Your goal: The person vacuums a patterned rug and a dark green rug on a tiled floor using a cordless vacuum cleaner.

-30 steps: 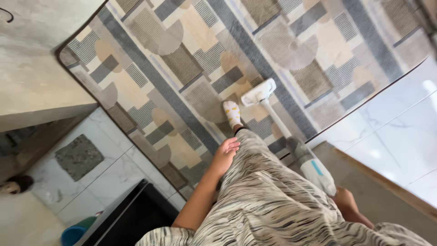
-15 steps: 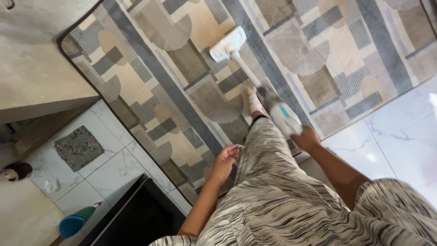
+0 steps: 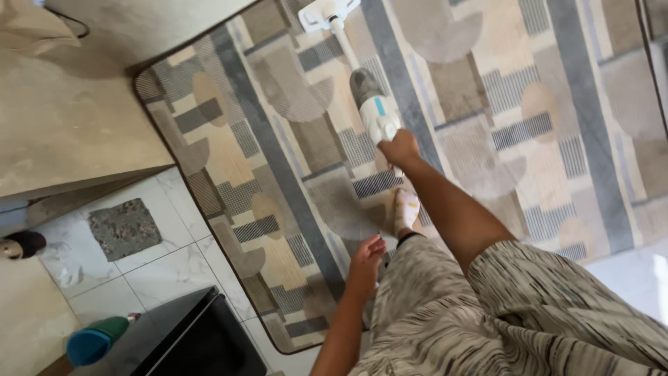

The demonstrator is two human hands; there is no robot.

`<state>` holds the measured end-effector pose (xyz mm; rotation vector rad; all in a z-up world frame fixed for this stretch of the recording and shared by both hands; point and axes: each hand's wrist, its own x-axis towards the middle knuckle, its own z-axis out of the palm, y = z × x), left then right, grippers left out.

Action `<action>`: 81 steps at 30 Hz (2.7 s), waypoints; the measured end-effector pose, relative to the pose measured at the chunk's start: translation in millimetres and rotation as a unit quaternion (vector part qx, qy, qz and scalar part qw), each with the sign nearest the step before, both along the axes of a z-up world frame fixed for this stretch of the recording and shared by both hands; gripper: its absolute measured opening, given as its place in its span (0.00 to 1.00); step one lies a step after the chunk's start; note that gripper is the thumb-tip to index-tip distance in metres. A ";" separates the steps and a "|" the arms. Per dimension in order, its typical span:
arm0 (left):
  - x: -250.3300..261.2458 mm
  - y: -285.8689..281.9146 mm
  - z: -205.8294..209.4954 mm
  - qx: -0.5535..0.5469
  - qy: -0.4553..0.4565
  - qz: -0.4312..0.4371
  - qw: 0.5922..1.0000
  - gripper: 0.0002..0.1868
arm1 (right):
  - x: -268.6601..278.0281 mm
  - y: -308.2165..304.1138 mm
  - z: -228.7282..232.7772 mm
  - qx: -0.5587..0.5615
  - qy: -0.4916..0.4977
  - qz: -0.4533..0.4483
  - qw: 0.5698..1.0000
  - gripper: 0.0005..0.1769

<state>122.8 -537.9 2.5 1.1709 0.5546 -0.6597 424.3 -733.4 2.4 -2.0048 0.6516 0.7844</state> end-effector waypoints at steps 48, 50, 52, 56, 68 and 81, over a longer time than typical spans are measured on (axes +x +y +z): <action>-130.4 -164.5 8.1 -0.009 0.143 -0.480 0.865 0.27 | -522.7 -74.0 57.0 0.009 -0.027 -0.252 0.967 0.28; -91.6 -183.2 -9.4 -0.010 0.061 -0.455 0.888 0.27 | -468.5 -88.9 67.7 0.006 -0.089 -0.237 0.967 0.27; -59.9 -200.0 -13.9 -0.012 0.047 -0.420 0.906 0.27 | -407.3 -113.4 67.9 0.042 0.013 -0.252 0.967 0.25; 61.7 -273.7 -5.5 -0.015 0.189 -0.271 0.944 0.23 | -297.6 -180.6 31.1 -0.001 -0.128 -0.109 0.986 0.27; 283.0 -354.1 6.2 0.025 0.089 -0.020 0.995 0.35 | -34.6 -255.0 -48.0 0.108 -0.133 -0.141 0.975 0.30; 344.7 -318.6 44.3 -0.024 -0.002 -0.006 1.000 0.46 | 128.7 -228.1 -61.5 -0.010 -0.158 -0.023 0.987 0.29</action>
